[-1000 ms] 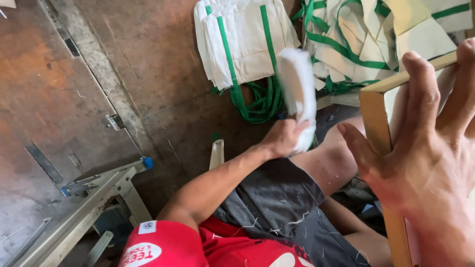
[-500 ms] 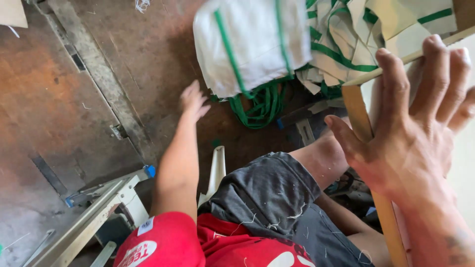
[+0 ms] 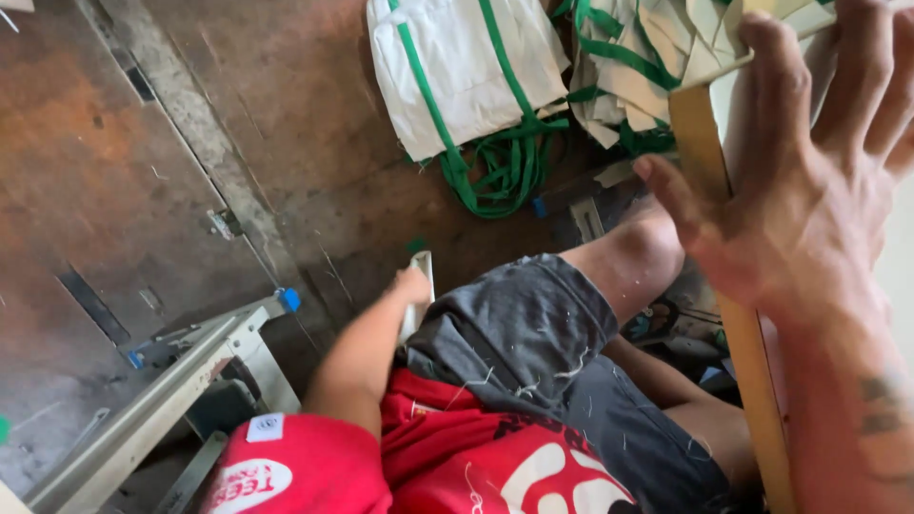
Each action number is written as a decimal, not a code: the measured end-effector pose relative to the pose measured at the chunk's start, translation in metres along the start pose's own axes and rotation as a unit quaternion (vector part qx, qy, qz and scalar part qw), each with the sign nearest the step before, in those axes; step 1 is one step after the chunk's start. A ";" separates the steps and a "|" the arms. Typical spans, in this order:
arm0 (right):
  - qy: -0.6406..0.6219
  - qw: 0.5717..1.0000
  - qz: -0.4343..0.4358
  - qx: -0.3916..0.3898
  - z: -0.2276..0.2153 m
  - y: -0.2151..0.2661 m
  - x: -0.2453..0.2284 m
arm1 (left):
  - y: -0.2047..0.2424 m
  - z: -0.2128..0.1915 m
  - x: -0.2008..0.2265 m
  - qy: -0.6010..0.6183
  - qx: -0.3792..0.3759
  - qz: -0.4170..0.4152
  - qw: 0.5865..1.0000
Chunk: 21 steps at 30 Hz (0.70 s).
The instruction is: Sewing green trim and handles onto a white canvas bag using an industrial sewing machine and trimming threads with scissors.
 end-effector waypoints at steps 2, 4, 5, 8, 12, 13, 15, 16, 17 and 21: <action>0.003 0.999 0.033 -0.021 0.008 0.004 0.011 | 0.020 -0.049 0.018 0.068 -0.040 -0.006 0.997; -0.031 0.998 0.044 -0.031 0.003 0.000 0.006 | 0.001 -0.078 0.035 0.071 0.012 0.046 0.996; -0.068 0.995 0.054 -0.044 0.001 -0.003 0.004 | -0.007 -0.098 0.048 0.072 0.063 0.096 0.991; -0.086 0.996 0.031 -0.019 0.000 0.002 0.003 | 0.076 -0.166 0.083 0.151 0.045 0.071 0.985; -0.096 0.995 0.025 -0.014 -0.004 0.000 0.000 | 0.099 -0.170 0.106 0.190 0.028 0.078 0.978; -0.094 0.995 0.023 -0.009 -0.003 0.000 0.000 | 0.102 -0.164 0.108 0.186 0.026 0.078 0.979; -0.093 0.995 0.020 -0.005 -0.004 0.000 0.000 | 0.089 -0.138 0.105 0.183 0.023 0.078 0.980; -0.093 0.996 0.014 -0.001 -0.006 0.000 -0.001 | 0.072 -0.119 0.102 0.171 0.027 0.093 0.980; -0.094 0.996 0.009 0.004 -0.008 0.000 -0.003 | 0.056 -0.100 0.098 0.158 0.033 0.109 0.981; -0.031 0.995 -0.064 0.067 -0.013 0.010 -0.006 | 0.030 -0.028 0.065 0.085 -0.005 0.128 0.988</action>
Point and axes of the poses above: each hand's wrist, its own y-axis away from the middle knuckle, its own z-axis out of the palm, x = y × z, the point moved 8 cm from there along -y, towards the middle knuckle, and after that the axes turned 4 degrees about -x, right-handed, at the moved point
